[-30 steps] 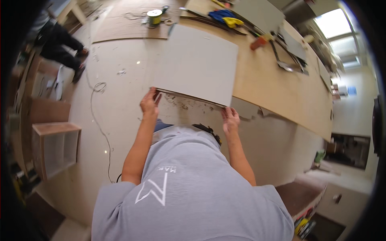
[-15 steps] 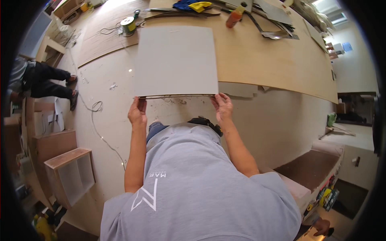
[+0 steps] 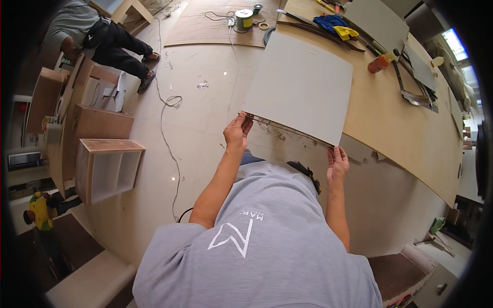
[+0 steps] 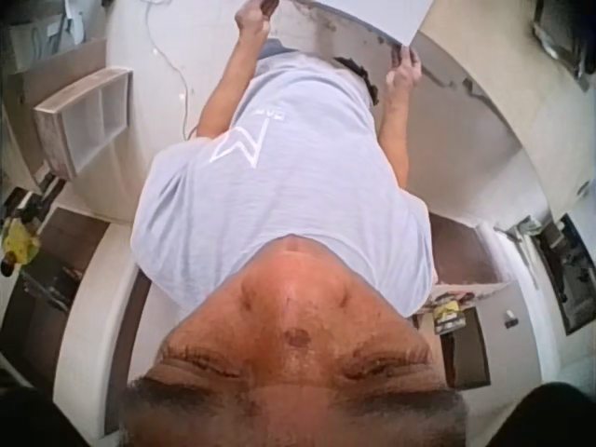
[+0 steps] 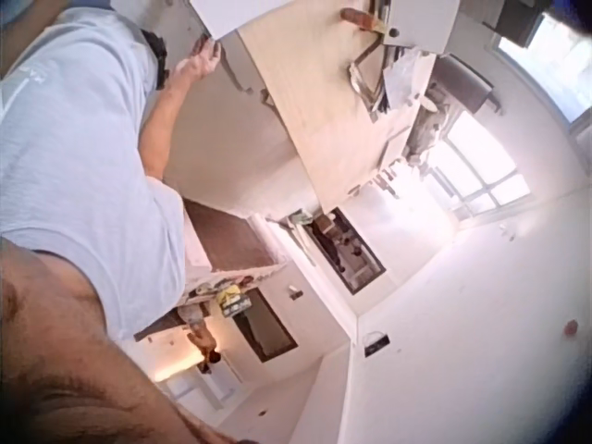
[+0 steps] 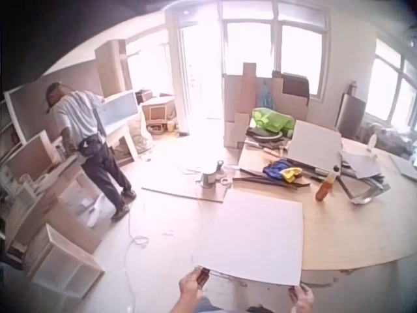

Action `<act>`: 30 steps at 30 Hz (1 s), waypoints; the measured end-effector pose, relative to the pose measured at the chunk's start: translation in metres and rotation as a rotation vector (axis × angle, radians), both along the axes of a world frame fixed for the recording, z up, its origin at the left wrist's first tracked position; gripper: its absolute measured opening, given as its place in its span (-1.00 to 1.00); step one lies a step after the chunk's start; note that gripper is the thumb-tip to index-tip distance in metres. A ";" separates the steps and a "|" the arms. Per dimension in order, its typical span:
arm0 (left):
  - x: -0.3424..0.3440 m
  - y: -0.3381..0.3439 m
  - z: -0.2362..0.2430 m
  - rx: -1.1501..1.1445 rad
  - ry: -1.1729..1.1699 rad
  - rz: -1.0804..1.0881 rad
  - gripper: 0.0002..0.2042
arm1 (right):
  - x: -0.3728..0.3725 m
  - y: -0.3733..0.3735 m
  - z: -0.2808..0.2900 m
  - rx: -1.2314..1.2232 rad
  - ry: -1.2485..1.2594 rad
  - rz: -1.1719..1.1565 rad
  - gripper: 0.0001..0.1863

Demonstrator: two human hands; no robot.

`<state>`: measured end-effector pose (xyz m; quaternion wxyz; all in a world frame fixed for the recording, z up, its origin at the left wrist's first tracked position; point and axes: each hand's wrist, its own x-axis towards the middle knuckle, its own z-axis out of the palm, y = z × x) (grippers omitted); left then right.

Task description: Applying adhesive and attaching edge banding trim to a wooden board, then tapping it into place with a hammer.

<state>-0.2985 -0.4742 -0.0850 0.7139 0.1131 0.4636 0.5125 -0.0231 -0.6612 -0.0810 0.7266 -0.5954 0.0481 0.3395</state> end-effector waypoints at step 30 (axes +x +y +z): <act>0.011 -0.002 0.004 0.000 -0.065 0.044 -0.75 | 0.016 -0.006 -0.005 -0.004 0.000 0.067 -0.76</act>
